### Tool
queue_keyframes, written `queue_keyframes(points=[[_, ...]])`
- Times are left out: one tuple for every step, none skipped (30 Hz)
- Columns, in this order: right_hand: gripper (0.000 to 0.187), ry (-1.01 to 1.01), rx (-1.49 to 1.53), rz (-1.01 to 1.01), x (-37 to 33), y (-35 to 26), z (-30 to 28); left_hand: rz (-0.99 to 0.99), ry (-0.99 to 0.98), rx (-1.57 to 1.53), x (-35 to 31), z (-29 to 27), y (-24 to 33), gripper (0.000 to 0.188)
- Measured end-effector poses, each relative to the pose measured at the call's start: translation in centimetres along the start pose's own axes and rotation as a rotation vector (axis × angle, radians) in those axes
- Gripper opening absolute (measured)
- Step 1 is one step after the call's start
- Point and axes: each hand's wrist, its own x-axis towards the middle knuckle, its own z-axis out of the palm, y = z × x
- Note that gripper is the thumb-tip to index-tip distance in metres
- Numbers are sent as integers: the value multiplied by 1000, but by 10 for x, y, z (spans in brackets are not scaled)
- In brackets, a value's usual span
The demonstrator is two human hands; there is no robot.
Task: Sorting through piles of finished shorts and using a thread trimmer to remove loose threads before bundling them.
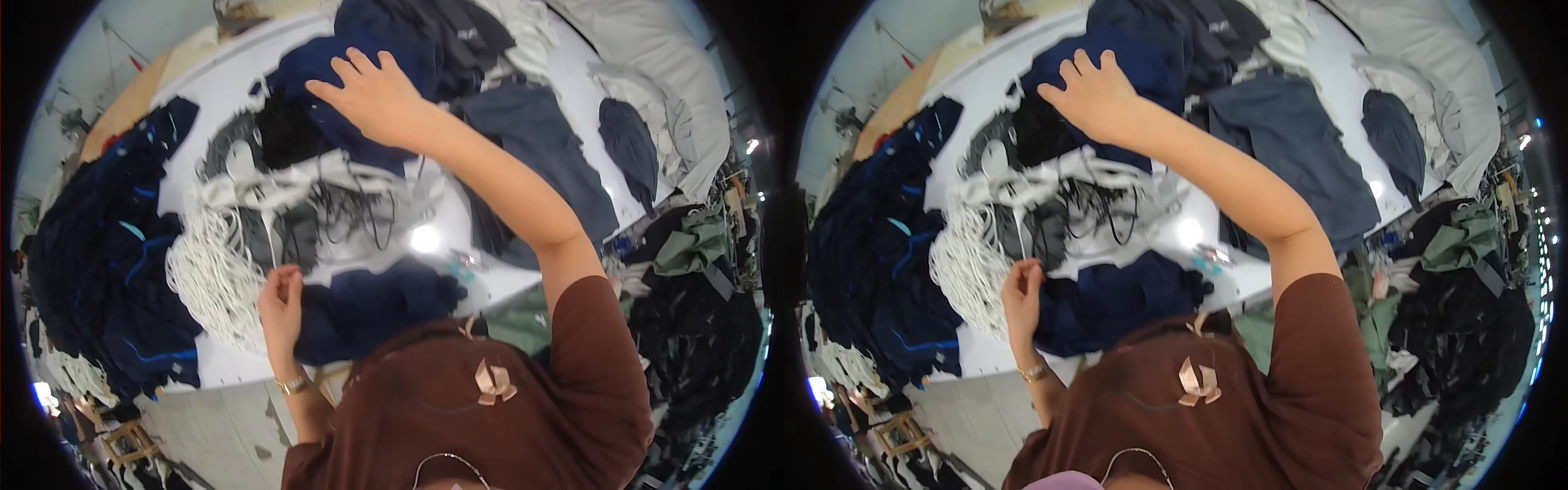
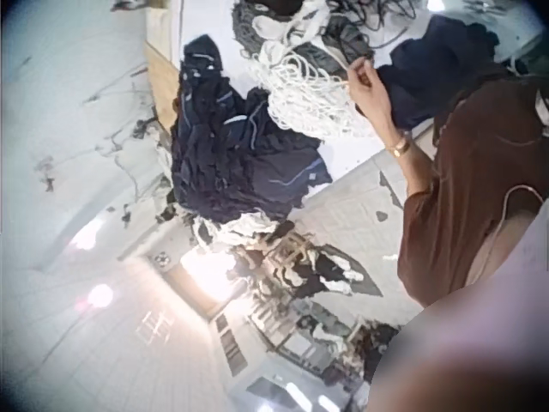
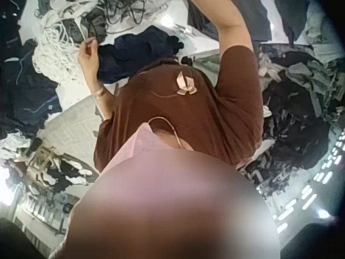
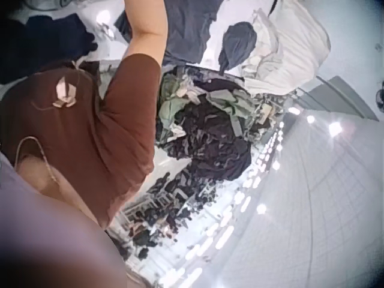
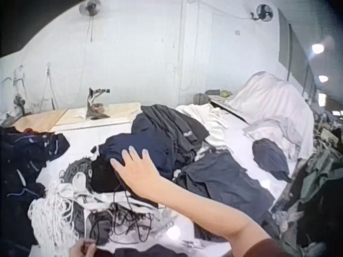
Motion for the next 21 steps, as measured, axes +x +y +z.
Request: queue_keyframes(points=[[54, -83, 154, -46, -8, 2, 4, 14, 27, 67, 0, -1, 6, 16], [46, -334, 486, 22, -22, -1, 4, -4, 37, 92, -5, -4, 7, 16], [51, -435, 781, 26, -41, 8, 28, -26, 39, 96, -7, -3, 10, 16], [51, -592, 811, 63, -55, 4, 35, -53, 57, 140, -11, -6, 7, 16], [55, -601, 747, 55, -82, 2, 60, -69, 71, 187, -15, -9, 6, 16], [66, -784, 658, 145, -100, -2, 75, -74, 74, 184, -17, -9, 3, 16], [79, -811, 568, 196, -125, -6, 98, -97, 74, 195, -19, -8, 0, 16], [86, -847, 458, 235, -143, -15, 108, -73, 90, 255, -22, -8, -7, 17], [89, -868, 460, 247, -161, -17, 126, -36, 95, 314, -23, -7, -14, 17], [72, -792, 454, 286, -171, -24, 137, -11, 111, 356, -25, -4, -19, 20], [72, -784, 460, 268, -178, -19, 149, -7, 106, 393, -27, -3, -22, 22], [60, -694, 512, 254, -184, -11, 164, -15, 105, 377, -28, 0, -18, 25], [50, -606, 564, 239, -178, -9, 165, -24, 106, 361, -30, 1, -15, 28], [42, -407, 653, 313, -171, -3, 165, -27, 123, 367, -31, 2, -15, 28], [34, -210, 739, 382, -154, 1, 148, 2, 124, 391, -33, 3, -20, 32], [32, -72, 796, 426, -138, 7, 133, 34, 121, 414, -35, 3, -23, 37], [30, 67, 845, 477, -124, 14, 120, 30, 128, 413, -36, 2, -24, 37], [31, 169, 836, 518, -114, 18, 105, 12, 139, 449, -38, 2, -24, 41], [32, 271, 823, 563, -107, 23, 99, -4, 145, 486, -38, 2, -23, 44], [41, 195, 740, 569, -109, 34, 106, -37, 139, 517, -40, 1, -24, 53], [41, 187, 738, 568, -109, 33, 103, -43, 136, 512, -40, -1, -27, 53]])
